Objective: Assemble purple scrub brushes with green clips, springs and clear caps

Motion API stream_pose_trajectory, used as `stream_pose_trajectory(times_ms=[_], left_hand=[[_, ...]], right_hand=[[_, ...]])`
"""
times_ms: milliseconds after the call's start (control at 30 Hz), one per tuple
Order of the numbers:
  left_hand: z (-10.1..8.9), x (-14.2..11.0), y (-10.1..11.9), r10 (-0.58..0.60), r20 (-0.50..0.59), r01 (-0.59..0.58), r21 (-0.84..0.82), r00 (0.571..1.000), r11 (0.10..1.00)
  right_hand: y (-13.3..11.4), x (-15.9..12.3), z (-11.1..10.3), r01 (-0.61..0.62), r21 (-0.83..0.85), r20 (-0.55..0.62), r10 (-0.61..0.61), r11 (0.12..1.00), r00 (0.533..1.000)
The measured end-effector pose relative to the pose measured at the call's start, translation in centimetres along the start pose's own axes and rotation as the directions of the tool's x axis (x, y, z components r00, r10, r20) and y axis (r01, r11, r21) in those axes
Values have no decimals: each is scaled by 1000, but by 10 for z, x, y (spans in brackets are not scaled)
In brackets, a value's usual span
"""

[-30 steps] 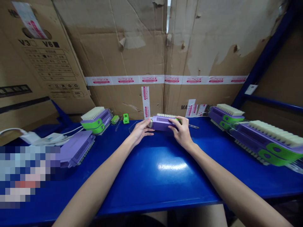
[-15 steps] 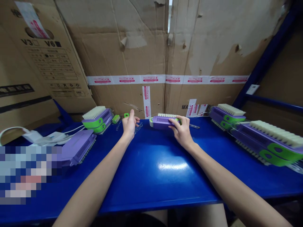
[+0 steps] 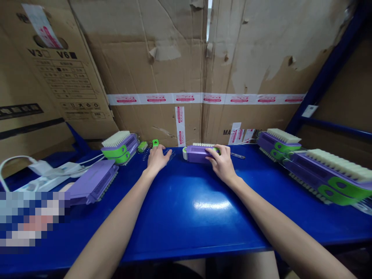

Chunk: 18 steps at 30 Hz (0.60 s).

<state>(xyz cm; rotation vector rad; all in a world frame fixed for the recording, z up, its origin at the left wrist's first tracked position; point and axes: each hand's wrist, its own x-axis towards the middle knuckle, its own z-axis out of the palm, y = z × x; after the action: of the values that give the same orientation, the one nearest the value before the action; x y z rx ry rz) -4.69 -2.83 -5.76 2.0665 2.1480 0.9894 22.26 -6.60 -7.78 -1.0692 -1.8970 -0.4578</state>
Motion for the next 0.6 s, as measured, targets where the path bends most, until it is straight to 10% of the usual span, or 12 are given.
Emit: stream_pose_trajectory(times_ms=[367, 600], left_hand=[[-3, -10, 13, 24, 200, -47, 113, 980, 993], [15, -7, 23, -40, 182, 127, -496, 983, 859]], right_hand=[[2, -1, 2, 19, -8, 21, -19, 1000, 1000], [-1, -1, 5, -40, 73, -8, 41, 997, 999]])
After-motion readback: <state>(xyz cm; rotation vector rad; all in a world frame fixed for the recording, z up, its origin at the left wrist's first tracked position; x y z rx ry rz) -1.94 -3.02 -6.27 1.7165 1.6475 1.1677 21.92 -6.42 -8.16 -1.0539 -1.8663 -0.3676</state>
